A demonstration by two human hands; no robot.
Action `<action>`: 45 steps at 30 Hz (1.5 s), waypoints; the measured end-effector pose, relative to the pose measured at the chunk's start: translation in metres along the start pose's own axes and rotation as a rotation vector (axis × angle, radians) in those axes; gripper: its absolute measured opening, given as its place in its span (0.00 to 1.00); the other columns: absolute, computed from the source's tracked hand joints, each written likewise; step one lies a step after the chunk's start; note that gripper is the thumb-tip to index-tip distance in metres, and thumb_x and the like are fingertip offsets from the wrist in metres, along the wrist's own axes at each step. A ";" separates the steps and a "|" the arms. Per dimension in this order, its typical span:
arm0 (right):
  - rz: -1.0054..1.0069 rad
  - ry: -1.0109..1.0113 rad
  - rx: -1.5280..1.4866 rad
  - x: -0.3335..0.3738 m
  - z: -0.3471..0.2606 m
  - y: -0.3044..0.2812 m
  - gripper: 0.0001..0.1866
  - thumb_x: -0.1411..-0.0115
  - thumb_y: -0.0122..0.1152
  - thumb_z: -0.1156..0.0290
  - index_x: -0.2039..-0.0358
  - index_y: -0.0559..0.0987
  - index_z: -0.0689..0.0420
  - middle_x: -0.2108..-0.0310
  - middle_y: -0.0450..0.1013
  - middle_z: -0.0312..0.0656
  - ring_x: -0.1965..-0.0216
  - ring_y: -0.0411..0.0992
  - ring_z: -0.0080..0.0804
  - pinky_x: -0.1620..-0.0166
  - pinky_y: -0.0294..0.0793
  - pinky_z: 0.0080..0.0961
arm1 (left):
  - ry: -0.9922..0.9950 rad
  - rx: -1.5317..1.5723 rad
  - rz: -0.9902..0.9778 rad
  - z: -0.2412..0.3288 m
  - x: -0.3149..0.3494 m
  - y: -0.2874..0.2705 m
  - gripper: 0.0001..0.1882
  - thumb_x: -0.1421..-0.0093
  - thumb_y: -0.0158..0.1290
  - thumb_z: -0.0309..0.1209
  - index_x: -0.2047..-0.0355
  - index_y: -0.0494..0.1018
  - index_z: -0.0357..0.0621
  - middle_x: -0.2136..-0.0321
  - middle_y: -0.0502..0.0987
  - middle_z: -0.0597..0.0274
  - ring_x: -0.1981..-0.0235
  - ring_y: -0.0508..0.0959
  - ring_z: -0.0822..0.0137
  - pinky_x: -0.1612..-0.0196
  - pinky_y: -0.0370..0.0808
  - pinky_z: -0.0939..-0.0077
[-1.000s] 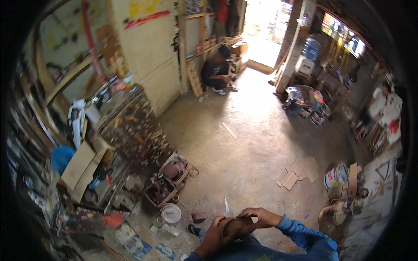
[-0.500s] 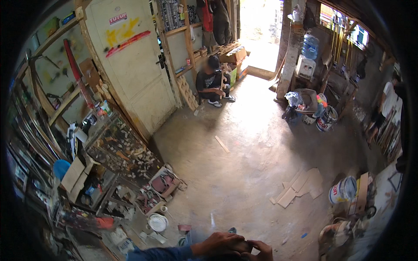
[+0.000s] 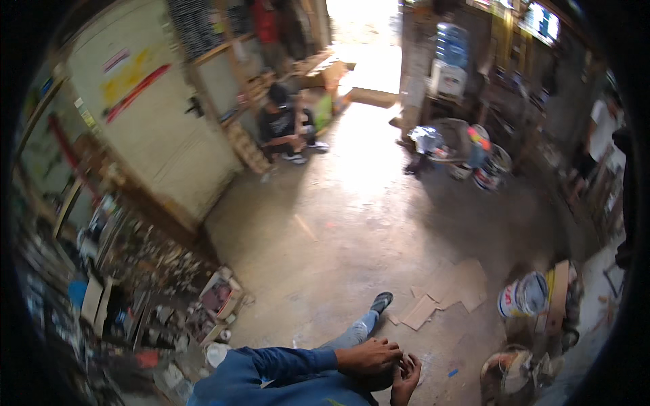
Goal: The person opens a drawer, retrieves a roll of sandpaper, and walks to a cluttered floor area. Sitting cross-legged, they use red-handled scissors to cut a strip from the roll, then peel and separate the strip from the backing.
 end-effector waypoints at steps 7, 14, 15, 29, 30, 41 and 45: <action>0.151 0.107 -0.732 -0.226 -0.069 -0.051 0.20 0.37 0.60 0.76 0.46 0.68 0.57 0.58 0.70 0.39 0.54 0.73 0.34 0.46 0.73 0.33 | -0.018 0.064 0.026 -0.069 -0.226 -0.111 0.24 0.34 0.49 0.47 0.48 0.72 0.41 0.52 0.73 0.46 0.48 0.72 0.46 0.46 0.70 0.53; 0.232 0.349 -0.266 -0.342 -0.109 -0.144 0.36 0.32 0.50 0.44 0.30 0.57 0.46 0.39 0.66 0.43 0.42 0.67 0.33 0.41 0.68 0.36 | -0.020 0.550 -0.072 -0.037 -0.449 -0.220 0.24 0.39 0.59 0.32 0.44 0.71 0.37 0.50 0.73 0.55 0.45 0.72 0.63 0.43 0.69 0.68; 0.270 0.310 -0.401 -0.349 -0.108 -0.155 0.39 0.33 0.50 0.41 0.28 0.54 0.46 0.37 0.63 0.45 0.39 0.65 0.38 0.39 0.67 0.40 | 0.008 0.454 -0.081 -0.025 -0.491 -0.230 0.26 0.41 0.62 0.33 0.44 0.72 0.38 0.51 0.74 0.56 0.47 0.73 0.63 0.44 0.70 0.68; 0.557 -0.066 -0.670 -0.699 -0.269 -0.472 0.49 0.37 0.45 0.30 0.25 0.41 0.40 0.31 0.52 0.52 0.35 0.58 0.49 0.36 0.61 0.50 | 0.529 0.231 0.210 0.186 -1.051 -0.257 0.34 0.55 0.70 0.21 0.52 0.60 0.40 0.53 0.73 0.52 0.52 0.75 0.64 0.48 0.73 0.69; 0.553 -0.108 -0.628 -0.727 -0.295 -0.499 0.50 0.38 0.45 0.29 0.25 0.40 0.39 0.31 0.52 0.51 0.35 0.58 0.48 0.36 0.61 0.50 | 0.522 0.264 0.217 0.193 -1.084 -0.261 0.34 0.55 0.70 0.21 0.52 0.60 0.40 0.52 0.72 0.52 0.51 0.74 0.64 0.48 0.72 0.69; 0.447 0.060 -0.472 -1.073 -0.340 -0.708 0.41 0.31 0.44 0.39 0.27 0.49 0.50 0.29 0.50 0.43 0.34 0.56 0.44 0.36 0.61 0.48 | 0.252 0.134 0.292 0.122 -1.389 -0.330 0.22 0.41 0.57 0.36 0.49 0.75 0.38 0.56 0.77 0.47 0.52 0.76 0.49 0.47 0.71 0.57; 0.451 0.106 -0.745 -1.176 -0.356 -0.760 0.37 0.31 0.46 0.41 0.30 0.54 0.49 0.33 0.55 0.43 0.37 0.60 0.45 0.39 0.64 0.50 | 0.102 0.295 0.259 0.121 -1.534 -0.347 0.20 0.40 0.56 0.38 0.54 0.78 0.35 0.58 0.79 0.45 0.55 0.79 0.49 0.50 0.74 0.58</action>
Point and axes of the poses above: each hand's wrist, its own x-axis away from the middle knuckle, its own y-axis out of the palm, z = x × y, the point moved 1 cm from there along -x, towards the middle knuckle
